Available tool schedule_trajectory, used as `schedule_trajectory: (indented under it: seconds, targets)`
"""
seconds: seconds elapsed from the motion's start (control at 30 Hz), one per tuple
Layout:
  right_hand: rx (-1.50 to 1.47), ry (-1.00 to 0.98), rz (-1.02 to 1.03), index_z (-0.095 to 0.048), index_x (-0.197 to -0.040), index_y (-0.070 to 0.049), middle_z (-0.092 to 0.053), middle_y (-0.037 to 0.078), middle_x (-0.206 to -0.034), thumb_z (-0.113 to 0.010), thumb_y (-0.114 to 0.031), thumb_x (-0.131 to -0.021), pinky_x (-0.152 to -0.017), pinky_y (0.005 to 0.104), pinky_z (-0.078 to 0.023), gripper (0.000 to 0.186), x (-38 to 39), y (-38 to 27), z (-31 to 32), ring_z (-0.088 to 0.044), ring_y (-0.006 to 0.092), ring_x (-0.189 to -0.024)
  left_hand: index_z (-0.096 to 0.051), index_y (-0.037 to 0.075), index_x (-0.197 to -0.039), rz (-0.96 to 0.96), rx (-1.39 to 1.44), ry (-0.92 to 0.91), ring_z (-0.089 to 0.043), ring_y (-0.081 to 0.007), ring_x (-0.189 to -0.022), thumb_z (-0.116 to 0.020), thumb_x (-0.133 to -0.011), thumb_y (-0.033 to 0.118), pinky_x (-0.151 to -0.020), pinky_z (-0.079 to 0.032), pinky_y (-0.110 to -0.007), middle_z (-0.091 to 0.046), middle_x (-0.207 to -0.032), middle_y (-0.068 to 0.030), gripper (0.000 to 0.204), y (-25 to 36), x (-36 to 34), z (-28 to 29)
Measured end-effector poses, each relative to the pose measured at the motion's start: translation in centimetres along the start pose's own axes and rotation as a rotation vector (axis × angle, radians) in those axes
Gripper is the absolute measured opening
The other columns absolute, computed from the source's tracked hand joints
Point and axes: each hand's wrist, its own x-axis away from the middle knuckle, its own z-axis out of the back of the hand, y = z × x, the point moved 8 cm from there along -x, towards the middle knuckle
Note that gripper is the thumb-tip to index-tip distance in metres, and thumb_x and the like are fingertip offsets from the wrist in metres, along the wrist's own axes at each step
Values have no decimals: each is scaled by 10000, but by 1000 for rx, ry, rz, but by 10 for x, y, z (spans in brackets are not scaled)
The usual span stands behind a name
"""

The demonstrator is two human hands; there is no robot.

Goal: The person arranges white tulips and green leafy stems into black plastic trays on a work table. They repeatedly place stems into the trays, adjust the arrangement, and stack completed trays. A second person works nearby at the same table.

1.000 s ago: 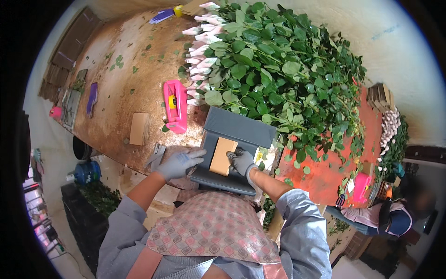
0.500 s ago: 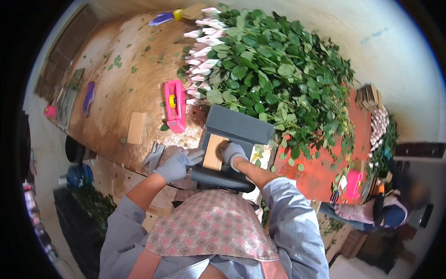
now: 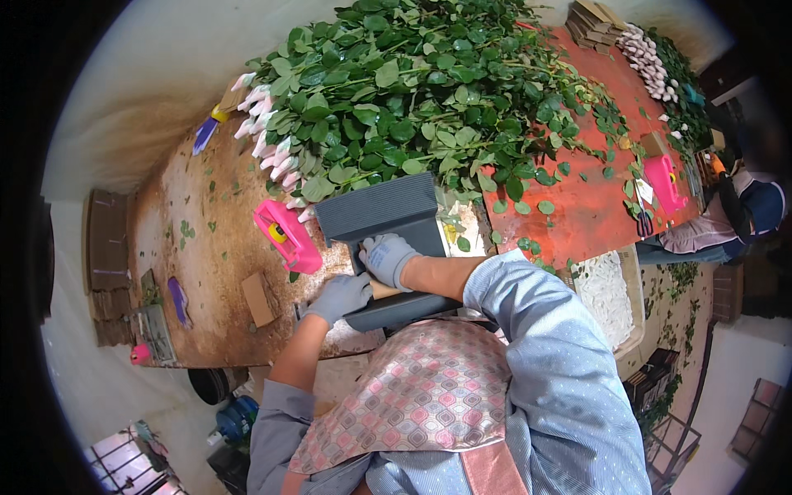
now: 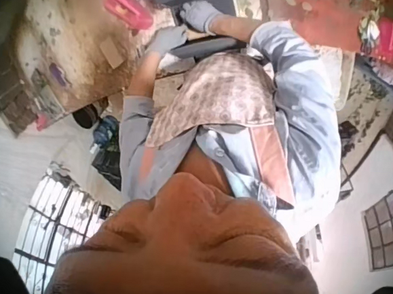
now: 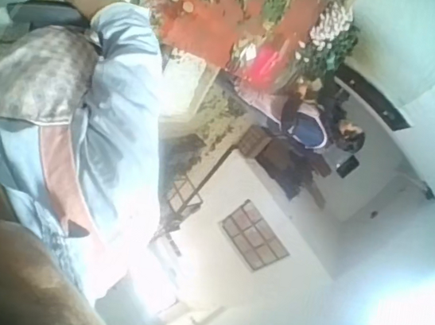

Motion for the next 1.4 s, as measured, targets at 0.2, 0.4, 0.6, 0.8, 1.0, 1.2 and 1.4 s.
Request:
schedule_trajectory:
  seconds: [0.2,0.4,0.6,0.8,1.0,1.2,1.4]
  targets:
    - [35,-246,189,-686,-1215,-117,-678,130,-1192,-551,-239,-963,-865,434,-478,311,0,1,-8,-658,294,-1102,-662,104,-1170,2,-4,2,-690,-444,-904,-526,-953,286,-841,-529,-554,-724,-946,-239,315,11,0,13]
    - [-6,633,394,-615,-1309,-75,-631,114,-1180,-593,-208,-885,-934,414,-460,445,37,-22,114,-609,285,-1105,-645,123,-1293,95,-85,-135,-702,-407,-967,-507,-960,311,-898,-530,-527,-733,-1065,-222,407,-6,-3,-15]
    - [54,155,15,-509,-1396,1,-625,137,-1149,-552,-151,-904,-915,394,-486,517,4,29,88,-625,286,-1013,-524,199,-1477,32,-13,-3,-701,-437,-890,-499,-949,285,-839,-539,-548,-729,-987,-247,535,2,4,-5]
    - [-406,-150,87,-677,-1062,-48,-719,192,-956,-639,-258,-931,-802,463,-536,250,-19,53,91,-695,396,-932,-538,199,-1462,-12,26,45,-700,-437,-829,-514,-932,256,-794,-541,-559,-729,-931,-245,533,5,6,0]
    - [-697,535,-205,-684,-1091,-67,-675,190,-1087,-617,-262,-968,-889,458,-508,240,-20,143,131,-637,392,-1046,-555,201,-1446,-1,-48,20,-716,-401,-823,-510,-924,249,-780,-553,-535,-734,-907,-228,526,9,1,3]
    - [2,83,-449,-694,-1146,-92,-697,160,-1178,-571,-194,-945,-904,492,-490,257,-11,204,75,-648,358,-1102,-534,213,-1475,10,-55,15,-723,-393,-856,-502,-929,257,-807,-559,-513,-739,-946,-223,549,7,4,1]
    - [491,78,-333,-709,-1073,-136,-722,96,-1050,-546,-211,-944,-817,447,-466,222,8,190,125,-655,284,-1000,-534,240,-1476,27,-13,8,-718,-392,-925,-503,-933,279,-857,-553,-511,-732,-1022,-241,546,7,4,3]
